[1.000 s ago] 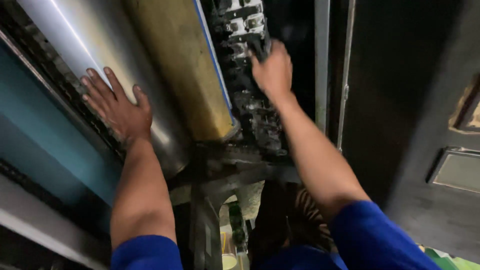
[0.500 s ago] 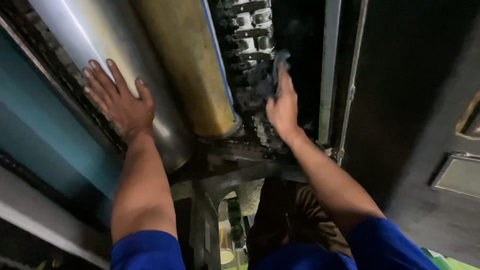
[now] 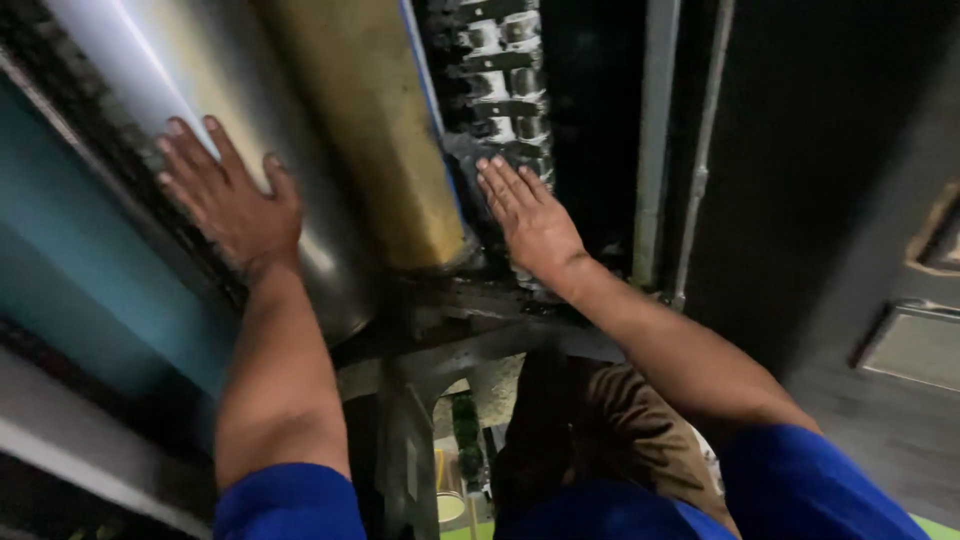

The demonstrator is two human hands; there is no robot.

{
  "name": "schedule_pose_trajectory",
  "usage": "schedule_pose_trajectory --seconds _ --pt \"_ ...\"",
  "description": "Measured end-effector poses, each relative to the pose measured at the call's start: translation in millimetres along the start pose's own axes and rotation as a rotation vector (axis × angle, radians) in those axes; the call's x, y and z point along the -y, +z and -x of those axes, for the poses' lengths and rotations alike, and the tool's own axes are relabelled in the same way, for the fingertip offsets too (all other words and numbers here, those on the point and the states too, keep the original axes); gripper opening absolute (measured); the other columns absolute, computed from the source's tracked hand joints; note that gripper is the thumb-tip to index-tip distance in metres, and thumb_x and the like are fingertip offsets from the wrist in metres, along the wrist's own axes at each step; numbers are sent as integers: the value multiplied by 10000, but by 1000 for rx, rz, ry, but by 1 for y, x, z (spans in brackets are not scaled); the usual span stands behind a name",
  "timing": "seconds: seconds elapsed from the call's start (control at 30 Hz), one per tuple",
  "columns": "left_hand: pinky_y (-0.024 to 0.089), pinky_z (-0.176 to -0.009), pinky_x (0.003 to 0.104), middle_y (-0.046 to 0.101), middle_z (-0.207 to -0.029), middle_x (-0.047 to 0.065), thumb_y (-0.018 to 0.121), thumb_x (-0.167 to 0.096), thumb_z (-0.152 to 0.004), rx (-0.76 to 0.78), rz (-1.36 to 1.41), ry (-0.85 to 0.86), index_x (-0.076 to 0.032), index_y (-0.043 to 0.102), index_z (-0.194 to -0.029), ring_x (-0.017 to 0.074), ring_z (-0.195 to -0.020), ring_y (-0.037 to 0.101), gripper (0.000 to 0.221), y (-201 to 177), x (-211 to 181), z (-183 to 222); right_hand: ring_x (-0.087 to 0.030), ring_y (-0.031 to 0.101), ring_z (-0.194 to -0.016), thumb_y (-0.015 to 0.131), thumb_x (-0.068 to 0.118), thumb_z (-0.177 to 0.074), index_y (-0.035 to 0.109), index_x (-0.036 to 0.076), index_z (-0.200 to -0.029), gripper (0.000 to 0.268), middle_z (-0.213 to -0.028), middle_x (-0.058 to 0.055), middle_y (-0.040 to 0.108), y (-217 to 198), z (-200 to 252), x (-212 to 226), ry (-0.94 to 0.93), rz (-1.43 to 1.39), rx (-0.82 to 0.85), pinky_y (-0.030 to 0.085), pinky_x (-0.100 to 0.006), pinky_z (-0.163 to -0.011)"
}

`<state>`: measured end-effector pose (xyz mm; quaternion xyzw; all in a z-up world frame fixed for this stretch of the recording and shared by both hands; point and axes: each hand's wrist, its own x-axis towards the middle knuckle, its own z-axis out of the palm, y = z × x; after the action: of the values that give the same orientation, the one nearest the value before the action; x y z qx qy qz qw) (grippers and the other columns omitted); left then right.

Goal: Cleaning the internal rollers and mechanisms of a large-scale printing press using a cloth.

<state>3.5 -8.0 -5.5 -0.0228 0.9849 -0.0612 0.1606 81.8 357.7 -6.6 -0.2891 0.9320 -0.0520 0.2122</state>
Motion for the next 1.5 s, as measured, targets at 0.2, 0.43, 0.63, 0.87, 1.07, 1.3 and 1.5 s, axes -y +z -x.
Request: schedule_pose_trajectory --seconds 0.2,0.43,0.63,0.87,1.07,1.3,1.5 --pt "94 -1351 603 94 -1784 196 459 -385 -1201 -14 -2 -19 -122 193 -1758 409 -1652 73 671 2 -3 0 -294 465 -1367 471 146 -969 377 -43 -1585 651 -1549 -174 465 -14 -1 5 245 -128 210 325 -549 -1136" --pt "102 -1353 606 100 -1787 194 462 -393 -1186 -1 4 -11 -109 204 -1737 422 -1651 87 671 -8 -2 6 -411 530 -1270 531 177 -855 550 38 -1404 567 -1364 -283 555 8 10 43 240 -179 -145 342 -524 -1156" --pt "100 -1340 604 86 -1774 208 506 -408 -1210 5 25 -8 -97 197 -1752 437 -1638 74 697 2 -1 -3 -326 585 -1246 575 128 -805 636 50 -1211 418 -1223 -147 644 24 18 40 -402 -579 187 319 -546 -1214" --pt "98 -1361 578 58 -1775 161 444 -393 -1180 -33 -10 -34 -142 183 -1757 394 -1642 59 681 -9 0 -5 -335 551 -1292 549 133 -865 656 -4 -1299 468 -1330 -148 618 4 43 17 173 -390 -316 343 -480 -1166" --pt "90 -1356 560 34 -1759 145 406 -360 -1132 -39 -33 -8 -165 134 -1736 366 -1633 31 690 15 8 4 -278 550 -1319 539 173 -876 681 11 -1208 395 -1318 -121 625 55 4 31 -82 -230 -92 338 -447 -1229" --pt "60 -1371 539 -25 -1761 119 347 -419 -1141 6 -147 -7 -179 108 -1730 358 -1635 -9 679 26 17 13 -381 546 -1266 605 139 -893 696 -4 -1110 275 -1275 -180 629 2 43 2 6 -383 18 385 -473 -1156" --pt "70 -1401 541 57 -1798 138 282 -492 -1197 184 -91 -88 -200 149 -1780 386 -1663 48 666 -9 1 10 -507 443 -1312 560 -16 -875 544 -57 -1451 577 -1429 -295 520 32 106 5 479 -555 -140 388 -528 -1114"
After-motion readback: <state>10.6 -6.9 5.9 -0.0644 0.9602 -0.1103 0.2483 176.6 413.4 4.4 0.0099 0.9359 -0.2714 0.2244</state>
